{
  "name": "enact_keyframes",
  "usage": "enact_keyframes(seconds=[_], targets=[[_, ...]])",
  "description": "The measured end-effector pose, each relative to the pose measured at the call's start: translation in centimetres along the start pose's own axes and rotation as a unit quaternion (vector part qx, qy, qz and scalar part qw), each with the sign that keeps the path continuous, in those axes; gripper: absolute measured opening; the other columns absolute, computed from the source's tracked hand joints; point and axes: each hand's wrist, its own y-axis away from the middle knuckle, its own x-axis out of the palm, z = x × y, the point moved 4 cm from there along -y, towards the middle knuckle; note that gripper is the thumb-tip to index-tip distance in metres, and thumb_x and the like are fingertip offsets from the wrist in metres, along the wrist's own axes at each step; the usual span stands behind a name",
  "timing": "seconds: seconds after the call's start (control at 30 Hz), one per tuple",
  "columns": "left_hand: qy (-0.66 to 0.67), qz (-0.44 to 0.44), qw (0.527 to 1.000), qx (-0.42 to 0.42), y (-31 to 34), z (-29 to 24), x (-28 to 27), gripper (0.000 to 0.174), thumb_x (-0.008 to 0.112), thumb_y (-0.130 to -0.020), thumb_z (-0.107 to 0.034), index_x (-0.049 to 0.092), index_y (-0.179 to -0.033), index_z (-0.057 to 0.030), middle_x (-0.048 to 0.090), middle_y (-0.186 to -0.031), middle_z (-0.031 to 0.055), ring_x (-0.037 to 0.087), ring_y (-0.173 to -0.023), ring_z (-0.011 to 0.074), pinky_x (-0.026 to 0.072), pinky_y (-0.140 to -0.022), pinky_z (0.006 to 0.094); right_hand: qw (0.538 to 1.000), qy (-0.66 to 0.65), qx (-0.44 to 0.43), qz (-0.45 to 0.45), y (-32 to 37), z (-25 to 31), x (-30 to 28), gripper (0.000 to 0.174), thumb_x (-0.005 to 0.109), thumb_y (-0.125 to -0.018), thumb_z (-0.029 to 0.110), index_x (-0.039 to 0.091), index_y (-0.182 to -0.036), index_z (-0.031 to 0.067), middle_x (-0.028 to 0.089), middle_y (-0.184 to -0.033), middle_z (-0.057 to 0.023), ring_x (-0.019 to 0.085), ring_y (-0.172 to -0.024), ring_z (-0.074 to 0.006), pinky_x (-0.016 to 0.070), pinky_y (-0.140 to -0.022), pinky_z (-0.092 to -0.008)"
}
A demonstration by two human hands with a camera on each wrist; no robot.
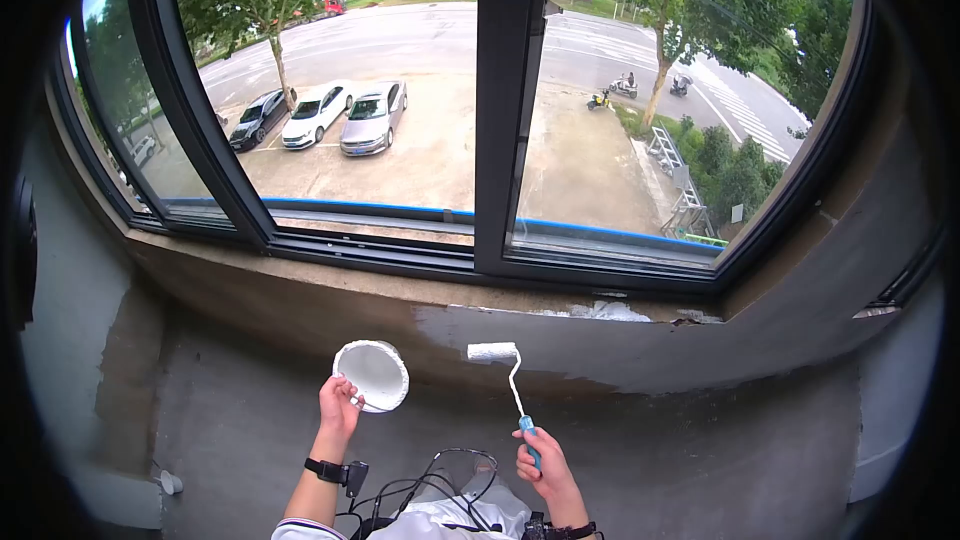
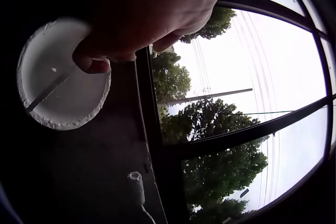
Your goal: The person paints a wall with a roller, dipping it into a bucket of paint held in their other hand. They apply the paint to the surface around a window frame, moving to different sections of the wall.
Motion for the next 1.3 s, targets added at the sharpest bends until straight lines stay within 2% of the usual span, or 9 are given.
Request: enact_keyframes(seconds=[0.27,0.33,0.47,0.63,0.73,0.8,0.97,1.17,1.3], targets=[[-0.050,0.013,0.996,0.078,3.9,-4.0,0.9,0.010,0.055,-0.085,-0.015,0.050,-0.092,-0.0185,0.046,-0.072,-0.0045,0.049,-0.072,0.0111,0.0407,-0.073,0.0354,0.999,0.013,-0.004,0.034,-1.8,3.6,4.3,0.016,0.049,-0.095,0.009,0.051,-0.111,0.0040,0.040,-0.062,0.0006,0.035,-0.041,-0.0067,0.0278,-0.042,-0.0232],[0.014,-0.064,0.993,0.101,4.2,-5.3,-2.0,0.009,0.055,-0.084,-0.016,0.049,-0.091,-0.0193,0.044,-0.070,-0.0052,0.048,-0.071,0.0108,0.0396,-0.073,0.0354,0.999,-0.003,-0.004,0.037,-2.7,3.9,5.1,0.015,0.050,-0.095,0.009,0.051,-0.110,0.0047,0.041,-0.063,0.0004,0.035,-0.041,-0.0068,0.0272,-0.041,-0.0234],[0.017,-0.079,0.989,0.126,4.6,-7.3,-6.7,0.010,0.056,-0.084,-0.018,0.048,-0.089,-0.0202,0.042,-0.069,-0.0064,0.046,-0.069,0.0099,0.0379,-0.071,0.0343,0.998,-0.054,-0.003,0.029,-3.6,3.3,6.2,0.016,0.049,-0.094,0.004,0.052,-0.109,0.0038,0.039,-0.061,0.0014,0.034,-0.041,-0.0064,0.0276,-0.041,-0.0234],[-0.076,-0.156,0.974,0.144,4.3,-7.9,-11.7,0.010,0.055,-0.083,-0.021,0.046,-0.087,-0.0211,0.037,-0.066,-0.0075,0.042,-0.066,0.0083,0.0346,-0.065,0.0320,0.999,-0.043,-0.015,-0.021,-6.9,1.4,7.1,0.008,0.052,-0.094,0.004,0.051,-0.102,0.0039,0.040,-0.060,0.0023,0.035,-0.041,-0.0062,0.0264,-0.040,-0.0236],[-0.022,-0.176,0.973,0.149,4.7,-9.6,-13.6,0.011,0.055,-0.083,-0.022,0.045,-0.087,-0.0207,0.034,-0.065,-0.0077,0.041,-0.065,0.0084,0.0335,-0.063,0.0312,0.998,-0.052,-0.004,-0.038,-11.2,-0.4,6.7,0.007,0.054,-0.094,0.005,0.048,-0.091,0.0073,0.040,-0.058,0.0030,0.035,-0.040,-0.0062,0.0257,-0.039,-0.0237],[0.019,-0.159,0.976,0.147,4.5,-11.3,-16.9,0.012,0.055,-0.083,-0.023,0.045,-0.087,-0.0204,0.034,-0.065,-0.0073,0.041,-0.064,0.0086,0.0333,-0.062,0.0312,0.998,-0.038,0.014,-0.052,-14.1,-2.6,6.2,0.022,0.056,-0.093,0.005,0.040,-0.080,0.0125,0.040,-0.056,0.0039,0.035,-0.040,-0.0060,0.0249,-0.038,-0.0233],[0.063,-0.142,0.977,0.146,5.2,-15.4,-22.1,0.013,0.056,-0.081,-0.023,0.043,-0.083,-0.0200,0.034,-0.064,-0.0070,0.040,-0.062,0.0088,0.0348,-0.061,0.0323,0.992,-0.024,0.011,-0.124,-17.5,-6.8,6.2,0.014,0.051,-0.093,0.005,0.041,-0.083,0.0102,0.040,-0.059,0.0036,0.035,-0.042,-0.0063,0.0251,-0.040,-0.0235],[-0.041,-0.153,0.970,0.185,3.2,-15.4,-27.6,0.017,0.055,-0.085,-0.012,0.042,-0.096,-0.0160,0.043,-0.077,-0.0024,0.043,-0.064,0.0080,0.0376,-0.058,0.0263,0.984,-0.130,-0.046,-0.109,-12.2,-5.9,12.2,0.009,0.051,-0.090,0.006,0.044,-0.087,0.0088,0.041,-0.060,0.0029,0.037,-0.044,-0.0067,0.0265,-0.041,-0.0239],[-0.074,-0.135,0.975,0.159,1.9,-17.3,-27.0,0.019,0.054,-0.086,-0.010,0.043,-0.100,-0.0151,0.046,-0.084,-0.0015,0.044,-0.066,0.0072,0.0385,-0.060,0.0242,0.989,-0.081,-0.090,-0.089,-9.3,-4.1,15.5,0.006,0.052,-0.090,0.006,0.051,-0.096,0.0045,0.041,-0.059,0.0033,0.037,-0.045,-0.0069,0.0269,-0.042,-0.0231]])
